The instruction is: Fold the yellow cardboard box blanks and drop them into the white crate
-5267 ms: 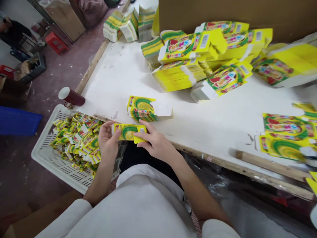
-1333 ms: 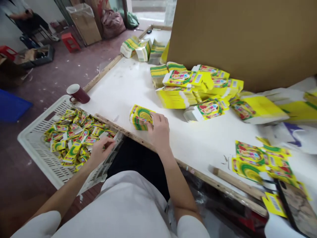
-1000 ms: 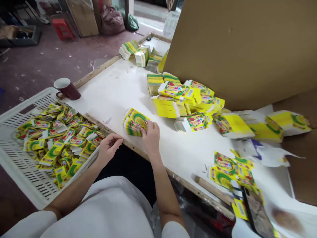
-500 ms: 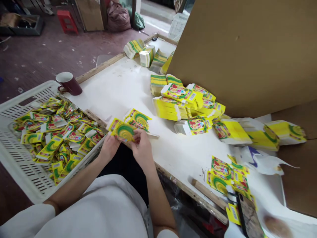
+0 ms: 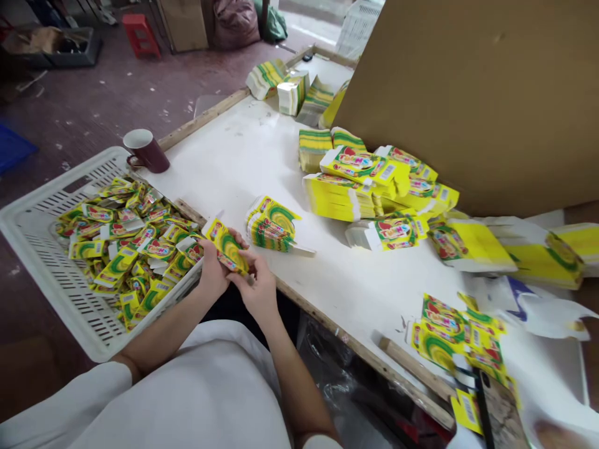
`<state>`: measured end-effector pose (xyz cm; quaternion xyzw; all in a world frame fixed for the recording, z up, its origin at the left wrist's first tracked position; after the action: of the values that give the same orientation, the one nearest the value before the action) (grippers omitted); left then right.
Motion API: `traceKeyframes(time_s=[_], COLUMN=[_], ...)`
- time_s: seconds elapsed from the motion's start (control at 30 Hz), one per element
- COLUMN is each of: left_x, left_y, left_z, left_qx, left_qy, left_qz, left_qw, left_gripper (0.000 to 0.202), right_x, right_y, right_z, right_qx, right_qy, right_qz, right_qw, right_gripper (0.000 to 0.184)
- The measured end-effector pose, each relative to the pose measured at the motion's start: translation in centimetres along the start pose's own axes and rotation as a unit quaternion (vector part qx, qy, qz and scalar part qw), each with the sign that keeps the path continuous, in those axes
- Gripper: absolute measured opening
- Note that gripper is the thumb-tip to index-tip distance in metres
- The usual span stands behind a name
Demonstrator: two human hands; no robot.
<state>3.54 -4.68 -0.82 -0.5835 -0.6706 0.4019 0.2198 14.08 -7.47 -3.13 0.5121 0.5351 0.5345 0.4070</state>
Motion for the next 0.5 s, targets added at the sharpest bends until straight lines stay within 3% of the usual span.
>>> traceKeyframes(time_s=[0.1,0.27,0.37,0.5], left_x=[-0.3,0.2,-0.2,-1.3], left_y=[0.5,0.8,1.1,1.9], left_z=[0.6,1.5,1.7,1.8], left_qx=[0.033,0.104,0.121,0.15], left_qy=[0.044,-0.021,-0.046,-0.006], left_qz=[-0.011,-0.051,-0.055,-0.011], left_qw=[0.998,0.993,0.99,0.989], left_gripper=[0.064,0.035,0.04,0.046], right_x=[0.9,1.3,1.3,1.4], right_y=[-0.1,0.3,0.0,0.0], right_z=[0.9,1.3,1.1,0.8], right_qx=[0.056,0.144,0.18,0.198], right_qy=[-0.051,-0.096,-0.12,-0.151], right_qz=[-0.001,-0.051,-0.074,-0.079], right_qw=[0.997,0.984,0.974,0.965], right_gripper=[0.034,0.018,0.024,0.032])
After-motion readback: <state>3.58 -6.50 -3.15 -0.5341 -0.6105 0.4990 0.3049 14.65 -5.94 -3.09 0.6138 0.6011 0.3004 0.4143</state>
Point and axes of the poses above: each hand's wrist, its own x-axis towards the middle knuckle, its own z-axis out of the back of the hand, y = z × x, the point moved 1 cm from there along x, towards the middle knuckle, and after that the axes turned 8 degrees about x, right-handed, at the moved point
